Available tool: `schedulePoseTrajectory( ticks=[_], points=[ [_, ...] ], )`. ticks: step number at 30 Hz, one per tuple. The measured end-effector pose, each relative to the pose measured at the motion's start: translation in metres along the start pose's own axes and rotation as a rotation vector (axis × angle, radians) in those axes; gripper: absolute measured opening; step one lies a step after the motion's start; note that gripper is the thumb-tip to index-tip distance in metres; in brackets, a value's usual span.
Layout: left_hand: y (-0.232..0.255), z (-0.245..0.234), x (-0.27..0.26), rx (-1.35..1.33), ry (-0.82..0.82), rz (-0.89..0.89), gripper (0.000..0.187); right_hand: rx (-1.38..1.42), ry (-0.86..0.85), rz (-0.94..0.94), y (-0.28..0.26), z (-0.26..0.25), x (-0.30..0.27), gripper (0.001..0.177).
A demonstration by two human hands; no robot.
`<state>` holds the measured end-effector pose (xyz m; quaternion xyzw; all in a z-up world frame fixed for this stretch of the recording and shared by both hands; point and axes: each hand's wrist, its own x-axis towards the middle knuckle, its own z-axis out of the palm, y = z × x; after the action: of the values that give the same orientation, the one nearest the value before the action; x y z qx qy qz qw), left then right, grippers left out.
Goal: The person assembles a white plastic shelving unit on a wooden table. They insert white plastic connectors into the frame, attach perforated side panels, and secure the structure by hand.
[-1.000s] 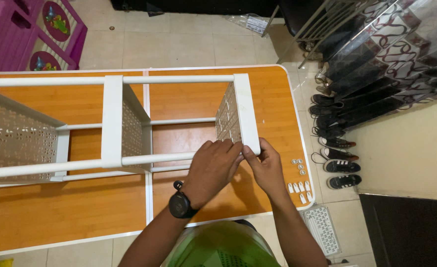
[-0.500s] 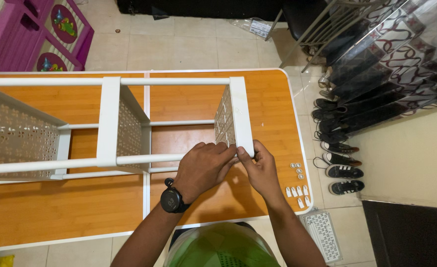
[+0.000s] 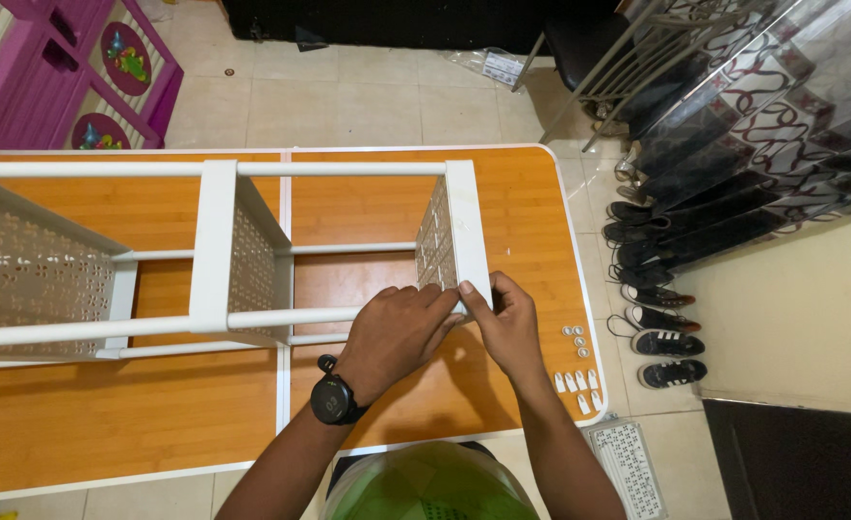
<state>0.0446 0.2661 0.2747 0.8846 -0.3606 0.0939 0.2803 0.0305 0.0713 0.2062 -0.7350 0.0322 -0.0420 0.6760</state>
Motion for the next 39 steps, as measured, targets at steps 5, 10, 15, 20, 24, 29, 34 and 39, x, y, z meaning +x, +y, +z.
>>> schedulePoseTrajectory(
  ticks=[5, 10, 15, 20, 24, 29, 34, 39],
  points=[
    [0.0, -0.003, 0.0, -0.024, -0.056, -0.021, 0.022, 0.128, 0.026, 0.076, 0.002, 0.016, 0.006, 0.022],
    [0.002, -0.006, 0.002, -0.056, -0.012, -0.031, 0.02, 0.114, 0.122, 0.008, -0.003, 0.026, 0.005, 0.022],
    [0.003, -0.01, 0.004, -0.081, -0.021, -0.065, 0.019, 0.165, 0.207, 0.018, -0.006, 0.034, 0.004, 0.017],
    [0.003, -0.011, 0.005, -0.073, -0.043, -0.067, 0.02, 0.092, 0.286, -0.016, -0.002, 0.037, 0.006, 0.018],
    [0.003, -0.01, 0.005, -0.074, -0.053, -0.078, 0.019, 0.06, 0.311, -0.075, 0.005, 0.037, 0.007, 0.019],
    [0.003, -0.011, 0.006, -0.071, -0.081, -0.097, 0.019, 0.036, 0.301, -0.135, 0.01, 0.036, 0.01, 0.019],
    [0.003, -0.013, 0.007, -0.072, -0.098, -0.099, 0.019, 0.076, 0.3, -0.096, 0.007, 0.037, 0.01, 0.02],
    [0.004, -0.013, 0.007, -0.081, -0.094, -0.109, 0.019, 0.076, 0.298, -0.097, 0.004, 0.037, 0.008, 0.021]
  ],
)
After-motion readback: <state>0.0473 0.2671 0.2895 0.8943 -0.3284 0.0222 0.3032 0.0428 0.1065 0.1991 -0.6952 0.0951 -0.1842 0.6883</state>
